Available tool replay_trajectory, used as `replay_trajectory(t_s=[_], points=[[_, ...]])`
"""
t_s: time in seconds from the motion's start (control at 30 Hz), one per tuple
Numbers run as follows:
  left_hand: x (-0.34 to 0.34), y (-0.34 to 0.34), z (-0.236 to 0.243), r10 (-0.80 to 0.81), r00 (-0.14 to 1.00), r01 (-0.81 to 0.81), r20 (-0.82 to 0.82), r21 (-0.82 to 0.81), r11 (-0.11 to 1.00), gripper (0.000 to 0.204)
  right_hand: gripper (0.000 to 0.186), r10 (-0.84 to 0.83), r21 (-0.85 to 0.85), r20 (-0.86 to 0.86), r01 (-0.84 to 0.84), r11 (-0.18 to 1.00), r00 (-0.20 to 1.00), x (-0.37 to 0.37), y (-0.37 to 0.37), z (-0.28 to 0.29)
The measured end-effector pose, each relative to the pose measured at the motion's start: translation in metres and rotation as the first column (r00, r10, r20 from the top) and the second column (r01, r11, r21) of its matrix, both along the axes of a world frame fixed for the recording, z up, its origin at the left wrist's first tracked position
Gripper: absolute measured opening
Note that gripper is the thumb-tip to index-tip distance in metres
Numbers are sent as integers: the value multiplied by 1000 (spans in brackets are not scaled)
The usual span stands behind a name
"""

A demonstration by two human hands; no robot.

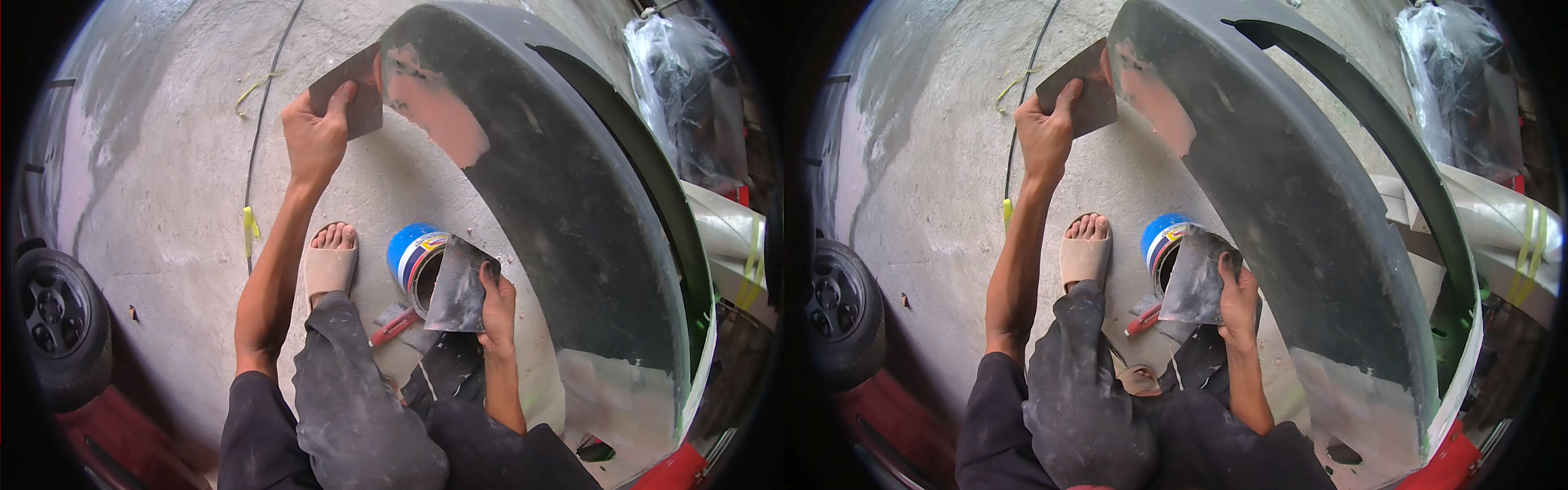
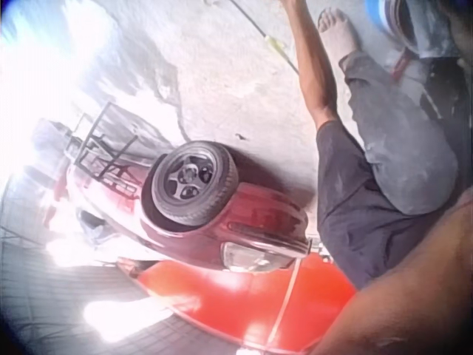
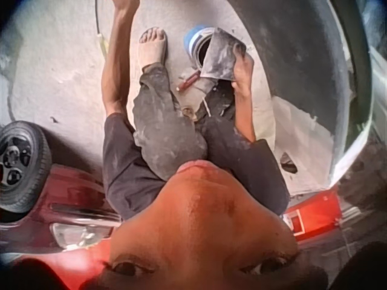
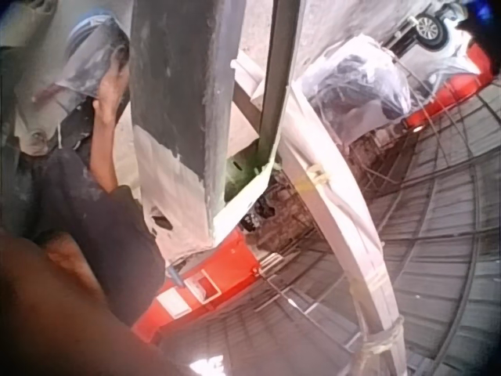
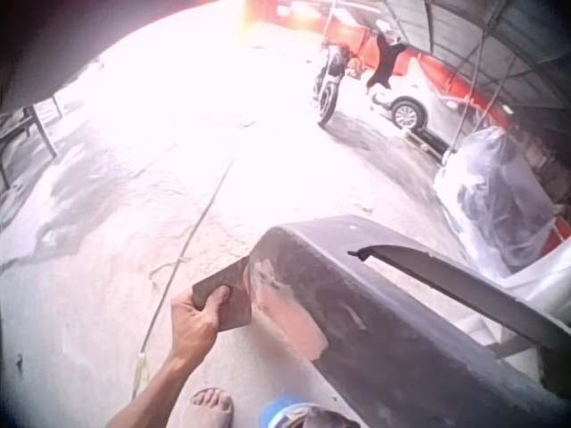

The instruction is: The person applies body filler onto a car bumper using a putty knife and scrapes the metal spatulas clean against each other.

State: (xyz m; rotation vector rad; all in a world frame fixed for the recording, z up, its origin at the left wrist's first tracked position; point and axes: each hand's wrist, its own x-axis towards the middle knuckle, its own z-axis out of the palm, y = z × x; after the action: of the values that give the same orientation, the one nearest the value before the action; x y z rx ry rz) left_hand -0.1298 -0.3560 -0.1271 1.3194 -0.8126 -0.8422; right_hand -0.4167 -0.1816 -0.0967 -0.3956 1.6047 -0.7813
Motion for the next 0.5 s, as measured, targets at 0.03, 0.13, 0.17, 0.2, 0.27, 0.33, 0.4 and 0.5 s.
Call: replay_trajectory(t_s=[0.03, 0.13, 0.17, 0.2, 0.27, 0.33, 0.4, 0.5], points=[[-2, -4, -4, 1, 1000, -1, 26, -8, 1000, 20, 47, 1, -24, -20, -1, 1000, 1000, 4, -2, 3], [-9, -12, -10, 46, 991, -34, 128, -96, 995, 17, 45, 8, -54, -59, -11, 999, 998, 4, -2, 2], [-11, -13, -10, 46, 990, -33, 130, -96, 995, 17, 45, 15, -60, -79, -20, 998, 997, 4, -2, 1], [-13, -13, -11, 60, 987, -42, 149, -125, 991, 16, 45, 12, -58, -79, -17, 998, 997, 2, 0, -2], [-18, -13, -10, 74, 983, -48, 169, -153, 987, 15, 45, -2, -73, -93, -5, 997, 996, -2, 2, -8], [-21, -10, -4, 73, 971, -27, 229, -202, 979, 15, 45, 25, -50, -121, -31, 998, 992, -5, 2, -11], [-25, -7, 7, 60, 970, -12, 237, -201, 979, 15, 45, 52, -28, -150, -57, 998, 987, -5, 1, -11], [-31, -3, 16, 57, 959, 12, 278, -240, 971, 17, 43, 77, -22, -124, -80, 997, 989, 2, -3, -3]])
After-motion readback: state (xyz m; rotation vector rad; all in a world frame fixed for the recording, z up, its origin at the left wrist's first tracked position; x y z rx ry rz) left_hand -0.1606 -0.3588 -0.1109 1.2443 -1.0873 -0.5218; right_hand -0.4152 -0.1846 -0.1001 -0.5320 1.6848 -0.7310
